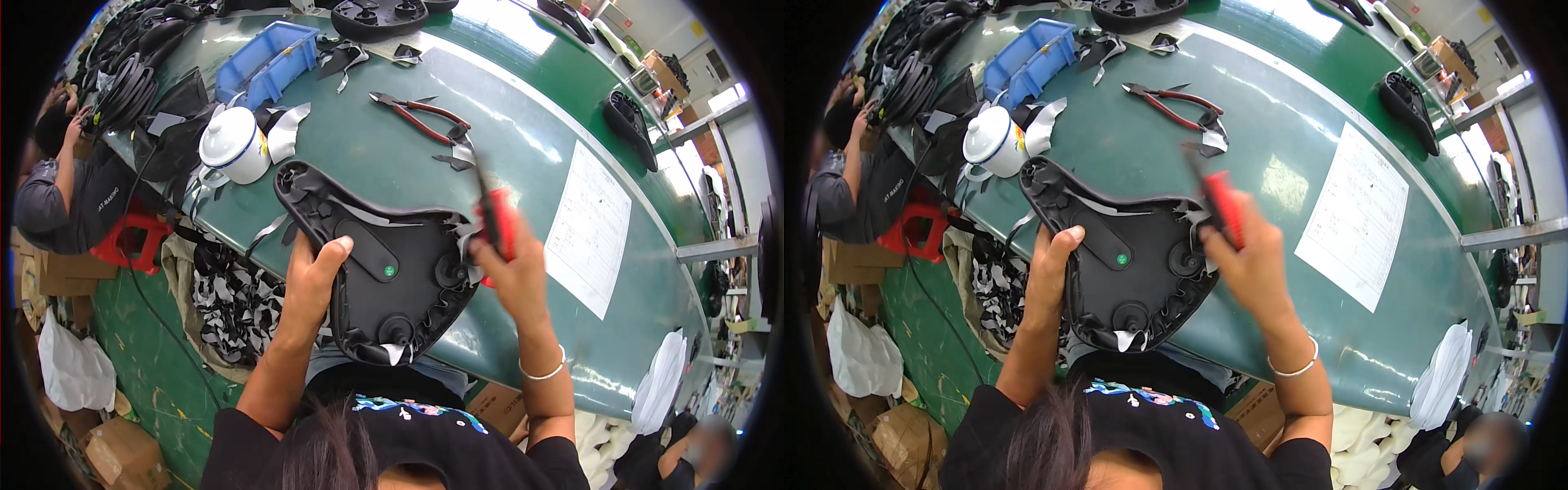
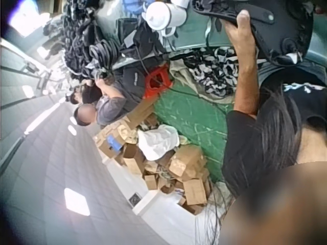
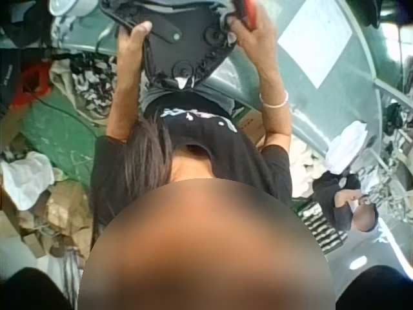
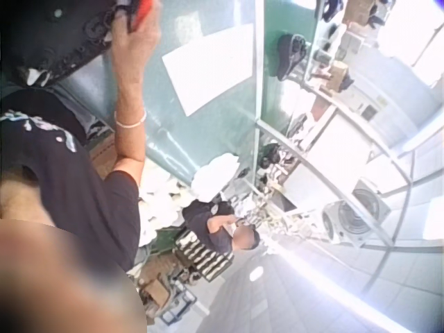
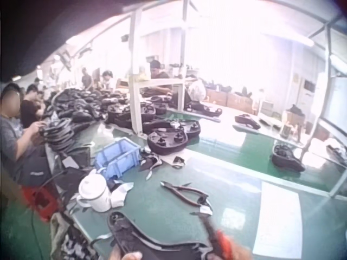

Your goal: Trimming excess leather or synthetic material from the underside of bicycle saddles using a utility knife.

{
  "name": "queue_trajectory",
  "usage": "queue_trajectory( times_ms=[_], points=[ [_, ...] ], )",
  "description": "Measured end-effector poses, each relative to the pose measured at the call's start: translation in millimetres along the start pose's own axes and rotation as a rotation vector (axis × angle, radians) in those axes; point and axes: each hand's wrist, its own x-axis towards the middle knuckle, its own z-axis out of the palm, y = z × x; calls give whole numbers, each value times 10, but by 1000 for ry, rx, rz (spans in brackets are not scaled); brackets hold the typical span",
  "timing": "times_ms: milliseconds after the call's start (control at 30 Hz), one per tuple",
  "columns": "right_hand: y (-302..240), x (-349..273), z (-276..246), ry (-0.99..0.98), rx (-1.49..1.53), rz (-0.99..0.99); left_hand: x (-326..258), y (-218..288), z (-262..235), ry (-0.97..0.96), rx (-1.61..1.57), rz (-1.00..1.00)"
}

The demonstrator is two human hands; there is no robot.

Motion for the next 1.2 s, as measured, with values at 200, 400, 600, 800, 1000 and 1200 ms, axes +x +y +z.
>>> queue_trajectory(
  times_ms=[200, 400, 600, 800, 1000, 1200],
  points=[
    [203, -39, -284, 224, 635, 438, 66, 50, -109, 207, 1014, 703],
    [-288, -121, -141, -160, 226, 292, 323, 162, 816, -517, 1012, 960],
    [197, -373, -676, -162, -274, -80, 455, 120, 837, -583, 934, 743],
    [93, -266, -479, -360, -701, -205, 536, 201, 857, -579, 556, 323],
    [-315, -839, -269, -261, -728, 153, 649, 244, 650, -525, -848, 50],
    [-189, -474, -360, -214, -737, 9, 680, 308, 757, -460, 629, 1143]
  ],
)
